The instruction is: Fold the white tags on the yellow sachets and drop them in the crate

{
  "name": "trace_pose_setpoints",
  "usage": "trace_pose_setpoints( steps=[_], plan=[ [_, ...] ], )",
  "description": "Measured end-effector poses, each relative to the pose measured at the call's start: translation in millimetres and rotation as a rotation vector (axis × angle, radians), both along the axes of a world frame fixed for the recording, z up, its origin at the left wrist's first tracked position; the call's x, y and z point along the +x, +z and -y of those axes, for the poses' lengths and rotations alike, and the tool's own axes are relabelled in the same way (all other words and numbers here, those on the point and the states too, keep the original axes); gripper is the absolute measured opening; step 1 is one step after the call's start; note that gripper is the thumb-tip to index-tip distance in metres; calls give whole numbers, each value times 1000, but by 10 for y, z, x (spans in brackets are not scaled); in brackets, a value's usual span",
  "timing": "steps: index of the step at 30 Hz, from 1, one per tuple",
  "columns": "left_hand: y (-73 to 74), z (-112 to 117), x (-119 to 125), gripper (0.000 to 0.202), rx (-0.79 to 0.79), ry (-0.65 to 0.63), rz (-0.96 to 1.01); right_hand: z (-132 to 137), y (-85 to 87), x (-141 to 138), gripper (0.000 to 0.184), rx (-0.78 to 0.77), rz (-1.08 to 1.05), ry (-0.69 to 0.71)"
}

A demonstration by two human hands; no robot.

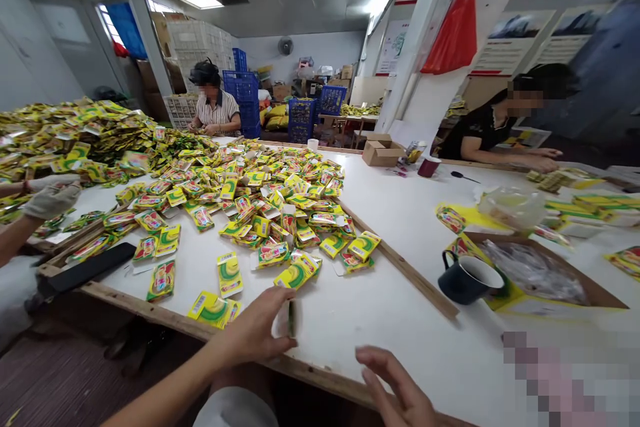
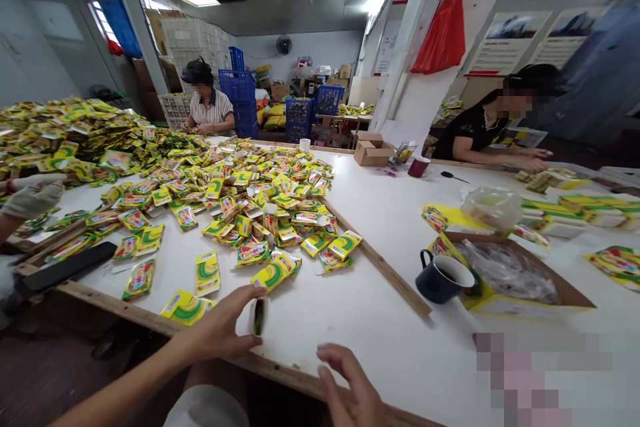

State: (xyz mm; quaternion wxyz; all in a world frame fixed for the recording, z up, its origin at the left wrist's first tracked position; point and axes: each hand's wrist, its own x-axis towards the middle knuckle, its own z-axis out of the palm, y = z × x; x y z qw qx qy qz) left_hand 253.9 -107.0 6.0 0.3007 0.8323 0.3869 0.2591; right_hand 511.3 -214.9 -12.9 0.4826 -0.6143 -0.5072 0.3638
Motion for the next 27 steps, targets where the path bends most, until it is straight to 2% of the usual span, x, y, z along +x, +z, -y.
trace_pose_setpoints(
  steps=[1, 2, 4, 6, 10, 12, 16, 19, 21, 24, 27],
  plan=[
    [-39, 39, 127, 68, -40, 89, 89, -82, -9, -131, 28, 62, -55, -8],
    [-95, 78, 253, 62, -92, 126, 155, -157, -41, -246, 29, 115, -104, -21],
    [-233, 148, 474, 40, -165, 127, 261, -282, -150, -414, 31, 167, -167, -53],
    [-376, 201, 616, 27, -202, 111, 371, -373, -269, -494, 33, 162, -204, -111],
    [-554, 258, 639, 41, -235, 136, 533, -470, -389, -504, 36, 182, -267, -213],
    [-555, 255, 578, 37, -243, 130, 525, -500, -381, -504, 30, 197, -226, -185],
    [-437, 190, 499, 13, -217, 114, 456, -570, -310, -537, 22, 193, -59, -43],
    [-384, 126, 528, 12, -181, 128, 480, -627, -293, -545, 24, 248, 12, -24],
    [-400, 98, 572, 13, -213, 153, 571, -655, -316, -534, 20, 279, -10, -72],
    [-446, 83, 619, 24, -280, 177, 650, -660, -350, -508, 25, 299, -63, -132],
    [-435, 86, 609, 15, -209, 142, 574, -622, -320, -493, 19, 315, 5, -43]
  ],
)
